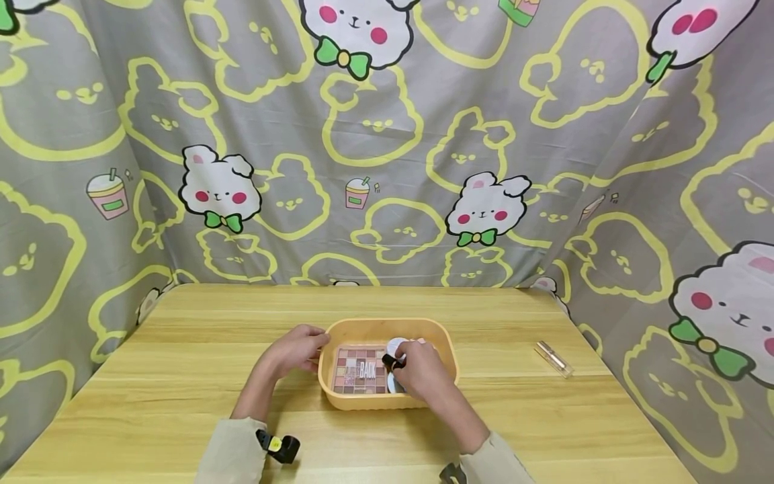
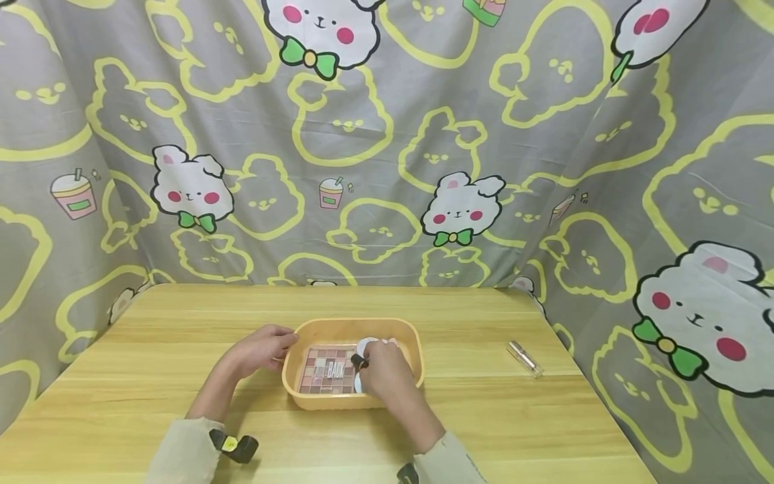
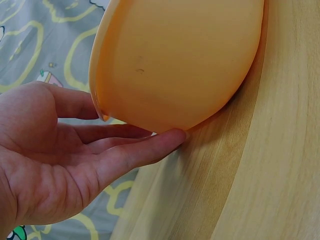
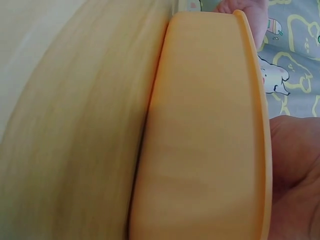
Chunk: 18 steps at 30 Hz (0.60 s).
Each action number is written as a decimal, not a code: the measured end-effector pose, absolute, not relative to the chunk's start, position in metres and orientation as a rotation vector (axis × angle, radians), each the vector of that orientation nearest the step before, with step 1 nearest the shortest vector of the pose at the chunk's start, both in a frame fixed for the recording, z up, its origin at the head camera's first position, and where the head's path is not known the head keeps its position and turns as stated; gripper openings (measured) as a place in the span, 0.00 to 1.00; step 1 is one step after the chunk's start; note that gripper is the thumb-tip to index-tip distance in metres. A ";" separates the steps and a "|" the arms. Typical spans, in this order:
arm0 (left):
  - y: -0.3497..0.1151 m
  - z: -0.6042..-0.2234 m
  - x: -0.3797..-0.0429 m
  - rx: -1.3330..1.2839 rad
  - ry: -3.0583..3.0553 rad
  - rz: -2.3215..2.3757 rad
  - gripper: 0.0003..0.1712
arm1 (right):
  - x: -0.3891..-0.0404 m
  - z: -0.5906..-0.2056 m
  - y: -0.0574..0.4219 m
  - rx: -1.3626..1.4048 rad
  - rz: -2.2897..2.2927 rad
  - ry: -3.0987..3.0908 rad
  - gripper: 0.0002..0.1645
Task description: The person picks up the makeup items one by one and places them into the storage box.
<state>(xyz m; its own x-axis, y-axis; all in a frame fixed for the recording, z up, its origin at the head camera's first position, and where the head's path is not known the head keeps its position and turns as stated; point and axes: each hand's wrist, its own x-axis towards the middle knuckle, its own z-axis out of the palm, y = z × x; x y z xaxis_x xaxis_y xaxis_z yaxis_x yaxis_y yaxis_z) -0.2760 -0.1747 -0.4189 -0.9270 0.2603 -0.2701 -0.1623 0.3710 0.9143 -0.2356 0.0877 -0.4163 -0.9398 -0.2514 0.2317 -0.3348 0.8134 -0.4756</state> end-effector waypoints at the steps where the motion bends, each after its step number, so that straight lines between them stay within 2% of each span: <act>1: -0.175 -0.419 -0.276 0.083 2.270 1.574 0.25 | -0.236 -0.417 0.088 0.460 0.779 -2.835 0.07; 18: -0.173 -0.419 -0.276 0.069 2.279 1.570 0.25 | -0.235 -0.419 0.090 0.404 0.696 -2.850 0.10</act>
<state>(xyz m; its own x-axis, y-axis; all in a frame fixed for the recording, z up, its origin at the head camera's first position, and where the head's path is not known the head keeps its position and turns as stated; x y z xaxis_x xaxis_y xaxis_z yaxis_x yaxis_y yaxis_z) -0.2760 -0.1733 -0.4193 -0.9299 0.2467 -0.2728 -0.1671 0.3773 0.9109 -0.2352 0.0903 -0.4187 -0.9468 -0.2182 0.2364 -0.3026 0.8535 -0.4242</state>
